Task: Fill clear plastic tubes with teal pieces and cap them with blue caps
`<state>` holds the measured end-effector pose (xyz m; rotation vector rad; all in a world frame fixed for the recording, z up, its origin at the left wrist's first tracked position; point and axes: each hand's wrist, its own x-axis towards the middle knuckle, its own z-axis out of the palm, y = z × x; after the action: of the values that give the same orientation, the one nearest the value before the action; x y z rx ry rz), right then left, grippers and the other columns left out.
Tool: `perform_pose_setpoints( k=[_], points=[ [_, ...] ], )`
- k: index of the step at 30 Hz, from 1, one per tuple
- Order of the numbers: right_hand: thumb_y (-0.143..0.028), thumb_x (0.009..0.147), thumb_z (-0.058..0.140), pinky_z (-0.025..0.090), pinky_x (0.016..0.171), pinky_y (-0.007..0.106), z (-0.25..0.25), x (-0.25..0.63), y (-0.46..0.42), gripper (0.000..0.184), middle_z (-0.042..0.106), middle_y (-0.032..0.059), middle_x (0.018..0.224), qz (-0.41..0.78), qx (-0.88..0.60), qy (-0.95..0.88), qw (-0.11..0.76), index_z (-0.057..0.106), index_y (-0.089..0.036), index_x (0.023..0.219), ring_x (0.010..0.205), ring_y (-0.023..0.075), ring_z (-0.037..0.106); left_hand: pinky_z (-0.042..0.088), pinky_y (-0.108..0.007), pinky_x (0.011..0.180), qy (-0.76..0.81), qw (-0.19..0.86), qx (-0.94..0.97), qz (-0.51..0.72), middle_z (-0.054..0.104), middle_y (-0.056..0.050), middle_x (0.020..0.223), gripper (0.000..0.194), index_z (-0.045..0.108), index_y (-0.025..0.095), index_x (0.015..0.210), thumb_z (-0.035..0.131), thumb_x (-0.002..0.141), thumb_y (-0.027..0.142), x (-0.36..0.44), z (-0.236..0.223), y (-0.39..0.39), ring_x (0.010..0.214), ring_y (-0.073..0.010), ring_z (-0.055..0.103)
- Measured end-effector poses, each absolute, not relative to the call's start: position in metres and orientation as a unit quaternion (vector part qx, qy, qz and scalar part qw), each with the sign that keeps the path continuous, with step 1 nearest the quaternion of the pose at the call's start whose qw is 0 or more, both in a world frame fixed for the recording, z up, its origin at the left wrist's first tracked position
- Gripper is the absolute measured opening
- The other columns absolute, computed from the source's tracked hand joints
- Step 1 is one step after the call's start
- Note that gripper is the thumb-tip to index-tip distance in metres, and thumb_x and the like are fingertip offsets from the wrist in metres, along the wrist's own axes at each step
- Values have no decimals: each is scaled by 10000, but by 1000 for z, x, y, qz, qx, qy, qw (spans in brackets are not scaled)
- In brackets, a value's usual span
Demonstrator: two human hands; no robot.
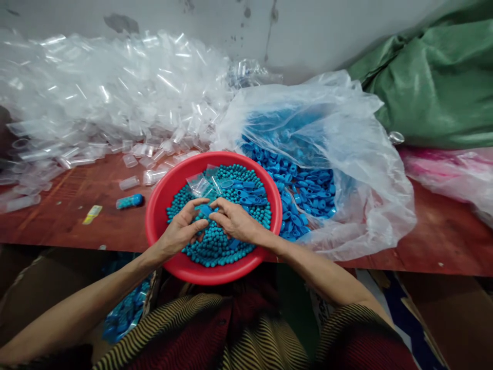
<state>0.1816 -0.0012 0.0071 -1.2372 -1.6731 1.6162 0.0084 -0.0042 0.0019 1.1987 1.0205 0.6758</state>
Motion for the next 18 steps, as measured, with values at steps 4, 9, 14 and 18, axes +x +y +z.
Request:
perform_pose_setpoints(
  k=[4,9,14,18],
  points=[
    [-302,880,450,406,427,216,3,178,-9,330,480,-61,599,559,-478,-611,293,504,-240,1200,420,73,446,310,-166,335,465,662,504,303,467,77,719,467,372,209,1153,590,743,265,9,3,-3,362,-18,453],
    [-342,883,441,434,451,237,-1,176,-10,373,480,-48,574,566,-473,-612,285,568,-218,1211,421,87,446,359,-182,354,474,665,496,297,464,81,690,434,406,187,1098,611,728,284,9,3,-4,362,-19,427],
    [-299,903,406,488,704,319,-8,173,-7,375,631,41,786,394,-467,-739,284,581,-173,1210,695,160,580,339,-180,340,485,640,501,324,434,95,608,358,450,180,1029,620,743,314,15,-3,-5,351,-22,392],
    [-218,879,431,457,865,386,-1,179,0,408,630,96,1016,367,-423,-781,277,510,-151,1273,938,194,574,312,-168,324,461,665,477,343,444,93,598,398,442,190,1061,623,752,364,13,-2,-2,355,-31,416]
  ],
)
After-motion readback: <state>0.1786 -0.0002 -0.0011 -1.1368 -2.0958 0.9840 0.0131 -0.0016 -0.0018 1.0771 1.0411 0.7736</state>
